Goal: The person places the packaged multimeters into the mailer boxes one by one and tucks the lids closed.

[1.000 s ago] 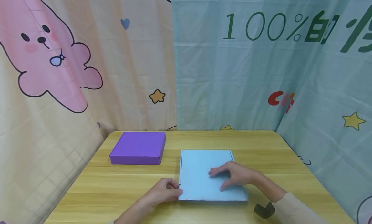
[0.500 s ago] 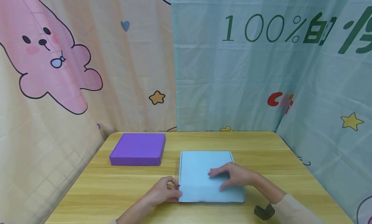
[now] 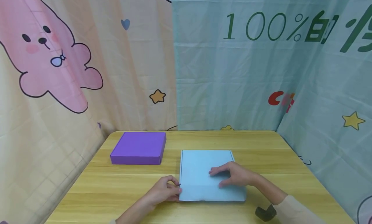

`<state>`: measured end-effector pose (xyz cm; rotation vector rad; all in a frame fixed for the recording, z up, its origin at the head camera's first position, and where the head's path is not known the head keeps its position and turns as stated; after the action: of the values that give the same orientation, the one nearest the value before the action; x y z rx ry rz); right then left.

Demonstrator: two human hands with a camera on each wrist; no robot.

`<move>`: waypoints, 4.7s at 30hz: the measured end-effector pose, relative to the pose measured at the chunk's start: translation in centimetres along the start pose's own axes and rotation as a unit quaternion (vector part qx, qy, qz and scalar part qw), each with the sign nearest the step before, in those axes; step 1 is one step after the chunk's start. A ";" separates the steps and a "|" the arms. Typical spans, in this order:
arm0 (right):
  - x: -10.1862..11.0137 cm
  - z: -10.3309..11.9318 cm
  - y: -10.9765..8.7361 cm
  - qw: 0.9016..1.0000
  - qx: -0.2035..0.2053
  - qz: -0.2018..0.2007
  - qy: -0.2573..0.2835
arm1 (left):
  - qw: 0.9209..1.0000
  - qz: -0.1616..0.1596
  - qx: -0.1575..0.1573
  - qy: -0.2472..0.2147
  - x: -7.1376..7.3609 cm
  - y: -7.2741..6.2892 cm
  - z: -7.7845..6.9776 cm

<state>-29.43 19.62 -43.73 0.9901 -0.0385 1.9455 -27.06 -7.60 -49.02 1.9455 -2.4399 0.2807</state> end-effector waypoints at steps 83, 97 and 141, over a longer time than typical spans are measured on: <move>2.6 -3.2 -9.2 0.912 -0.384 -0.126 -0.076 | 0.835 0.091 -0.371 0.396 -4.1 2.6 -5.9; 3.0 -4.0 -8.9 0.941 -0.324 -0.085 -0.049 | 0.922 -0.023 -0.260 0.287 -1.1 2.2 -3.8; 3.3 -4.0 -7.9 0.952 -0.290 -0.085 -0.054 | 0.992 0.013 -0.089 0.086 0.2 2.6 -1.0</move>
<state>-26.87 28.04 -47.01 0.6738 -0.5405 1.5788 -29.74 -7.06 -48.41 1.7418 -2.2969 0.2131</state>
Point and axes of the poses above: each hand's wrist, its own y-axis towards the middle knuckle, its own x-axis out of the back of the hand, z = x × y, the point moved 7 cm from there along y, towards the middle knuckle, and after that the axes turned 15 degrees about -z, right-handed, at the moved point
